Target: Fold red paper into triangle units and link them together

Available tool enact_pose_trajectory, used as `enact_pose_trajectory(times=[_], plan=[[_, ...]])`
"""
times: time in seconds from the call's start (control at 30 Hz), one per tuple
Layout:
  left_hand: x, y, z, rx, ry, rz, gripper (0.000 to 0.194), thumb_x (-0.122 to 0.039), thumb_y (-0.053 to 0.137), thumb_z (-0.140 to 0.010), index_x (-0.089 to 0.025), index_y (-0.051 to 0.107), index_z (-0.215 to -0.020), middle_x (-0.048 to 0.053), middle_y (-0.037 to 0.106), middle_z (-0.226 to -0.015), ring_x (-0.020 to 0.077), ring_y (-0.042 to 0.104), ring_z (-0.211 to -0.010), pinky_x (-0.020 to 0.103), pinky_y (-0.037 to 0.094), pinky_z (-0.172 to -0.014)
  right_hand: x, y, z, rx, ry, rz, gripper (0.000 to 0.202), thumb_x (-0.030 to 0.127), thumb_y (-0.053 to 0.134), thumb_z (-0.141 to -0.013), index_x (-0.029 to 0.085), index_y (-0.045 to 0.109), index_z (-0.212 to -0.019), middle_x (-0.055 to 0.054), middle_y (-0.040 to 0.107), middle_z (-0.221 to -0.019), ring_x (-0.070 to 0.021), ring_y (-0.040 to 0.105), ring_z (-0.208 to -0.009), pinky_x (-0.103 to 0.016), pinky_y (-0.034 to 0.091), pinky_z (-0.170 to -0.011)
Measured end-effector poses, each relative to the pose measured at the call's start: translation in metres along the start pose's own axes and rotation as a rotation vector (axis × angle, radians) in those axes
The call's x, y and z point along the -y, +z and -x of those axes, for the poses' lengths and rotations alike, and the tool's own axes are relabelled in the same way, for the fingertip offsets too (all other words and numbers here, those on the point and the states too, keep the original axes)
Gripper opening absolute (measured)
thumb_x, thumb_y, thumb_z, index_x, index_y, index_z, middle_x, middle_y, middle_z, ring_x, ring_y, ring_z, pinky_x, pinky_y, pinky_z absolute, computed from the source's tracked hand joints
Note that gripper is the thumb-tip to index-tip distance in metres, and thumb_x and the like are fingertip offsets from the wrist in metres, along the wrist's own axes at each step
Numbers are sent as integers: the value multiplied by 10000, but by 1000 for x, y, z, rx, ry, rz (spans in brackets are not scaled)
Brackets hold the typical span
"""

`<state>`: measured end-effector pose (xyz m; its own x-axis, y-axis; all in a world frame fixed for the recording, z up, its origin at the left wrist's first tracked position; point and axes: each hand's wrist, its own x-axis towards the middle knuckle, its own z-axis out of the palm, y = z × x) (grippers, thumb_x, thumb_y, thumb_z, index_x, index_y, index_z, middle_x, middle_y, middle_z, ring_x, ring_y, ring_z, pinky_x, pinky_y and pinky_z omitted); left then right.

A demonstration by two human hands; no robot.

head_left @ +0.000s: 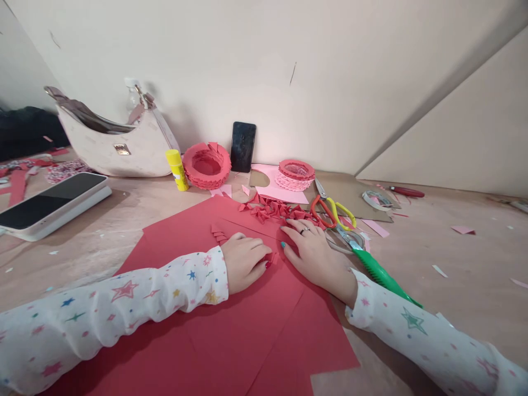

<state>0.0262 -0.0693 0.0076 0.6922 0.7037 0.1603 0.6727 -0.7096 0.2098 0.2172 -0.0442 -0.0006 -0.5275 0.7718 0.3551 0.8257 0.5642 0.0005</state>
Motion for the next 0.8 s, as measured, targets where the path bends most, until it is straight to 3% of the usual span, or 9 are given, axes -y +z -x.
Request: enact_pose_trajectory(times=[0.2,0.5,0.8], plan=[[-1,-3,1,-17,0,18,226,-263,361,-795,-182,492,-960,37,538,-858,174,495,-789,311,320,-699,0,1,2,-31,-14,-44,361,199,437,-747,114,475,-1095,-112,511,-1105,-247,422,-1039,-438,366,-857],[1,-1,-1,-92,-72,40,199,-240,346,-806,-153,465,-939,59,538,-918,184,478,-854,317,326,-732,7,-12,7,-205,-263,-526,220,116,455,-759,188,560,-938,-58,589,-933,-128,521,-901,-284,453,-786],[5,2,-3,-97,-12,33,185,-179,326,-810,-170,509,-839,20,572,-803,137,494,-771,289,296,-712,15,-17,7,-26,-226,-632,105,173,499,-747,193,533,-845,-28,595,-838,-117,546,-816,-250,467,-712]])
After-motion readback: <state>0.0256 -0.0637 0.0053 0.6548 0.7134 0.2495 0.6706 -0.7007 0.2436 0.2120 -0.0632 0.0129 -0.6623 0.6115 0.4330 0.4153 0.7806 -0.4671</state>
